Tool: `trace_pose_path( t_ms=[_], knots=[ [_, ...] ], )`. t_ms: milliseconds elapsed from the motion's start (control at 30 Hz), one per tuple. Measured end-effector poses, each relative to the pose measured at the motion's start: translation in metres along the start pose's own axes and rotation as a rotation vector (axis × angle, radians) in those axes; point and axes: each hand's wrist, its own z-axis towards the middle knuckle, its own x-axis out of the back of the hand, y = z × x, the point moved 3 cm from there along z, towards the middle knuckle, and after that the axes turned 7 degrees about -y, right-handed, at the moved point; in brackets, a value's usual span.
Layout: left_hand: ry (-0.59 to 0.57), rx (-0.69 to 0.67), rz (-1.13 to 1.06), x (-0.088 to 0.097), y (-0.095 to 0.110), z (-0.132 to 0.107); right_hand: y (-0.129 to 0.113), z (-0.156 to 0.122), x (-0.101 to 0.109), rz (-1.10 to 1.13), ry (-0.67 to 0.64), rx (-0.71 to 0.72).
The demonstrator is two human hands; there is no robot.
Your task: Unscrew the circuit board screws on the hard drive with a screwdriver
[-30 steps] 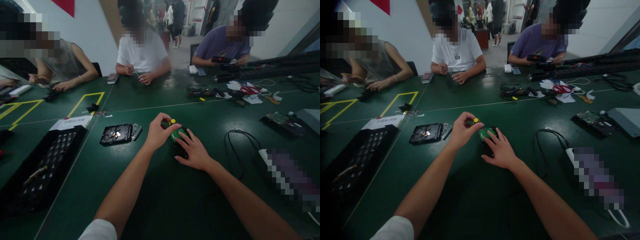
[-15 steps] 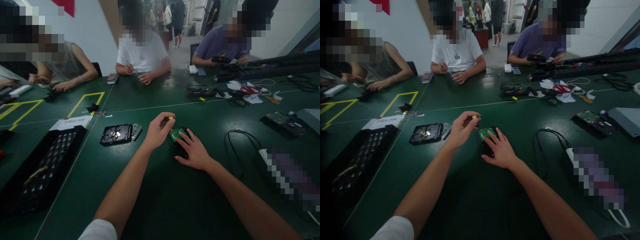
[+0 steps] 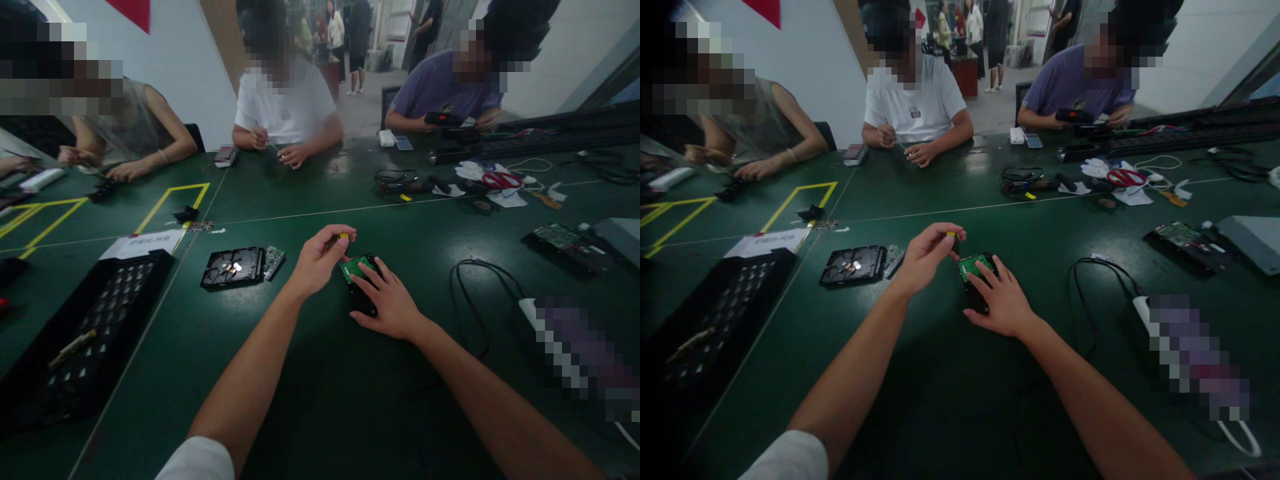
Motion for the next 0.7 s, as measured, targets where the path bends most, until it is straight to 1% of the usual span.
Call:
trace_pose_path(
  t_ms=[133,200,267,400,533,600,700],
  knots=[
    [0.077,-0.025,0.112,0.0025,0.0029,-0.0008,0.0000,-0.0004,0.0000,0.009,0.003,-0.002],
    [0.091,-0.028,0.139,0.0038,0.0044,-0.0010,0.0001,-0.0003,0.0001,0.010,-0.002,-0.003],
    [0.078,-0.004,0.102,0.0043,0.0039,-0.0007,0.0003,-0.0001,0.0001,0.007,-0.014,-0.004],
    [0.051,0.023,-0.044,0.0028,0.0000,0.0006,0.0003,0.0005,0.0008,0.001,-0.018,-0.009],
    [0.069,0.021,-0.083,0.0013,-0.0023,0.0016,0.0003,0.0006,0.0010,0.001,-0.021,-0.008],
    [0.083,0.033,-0.059,0.0014,-0.0024,0.0014,0.0005,0.0003,0.0008,0.006,-0.020,-0.006],
    [0.124,0.031,0.069,0.0036,-0.0004,0.0003,0.0006,-0.0002,0.0004,0.015,-0.011,-0.006]
  ],
)
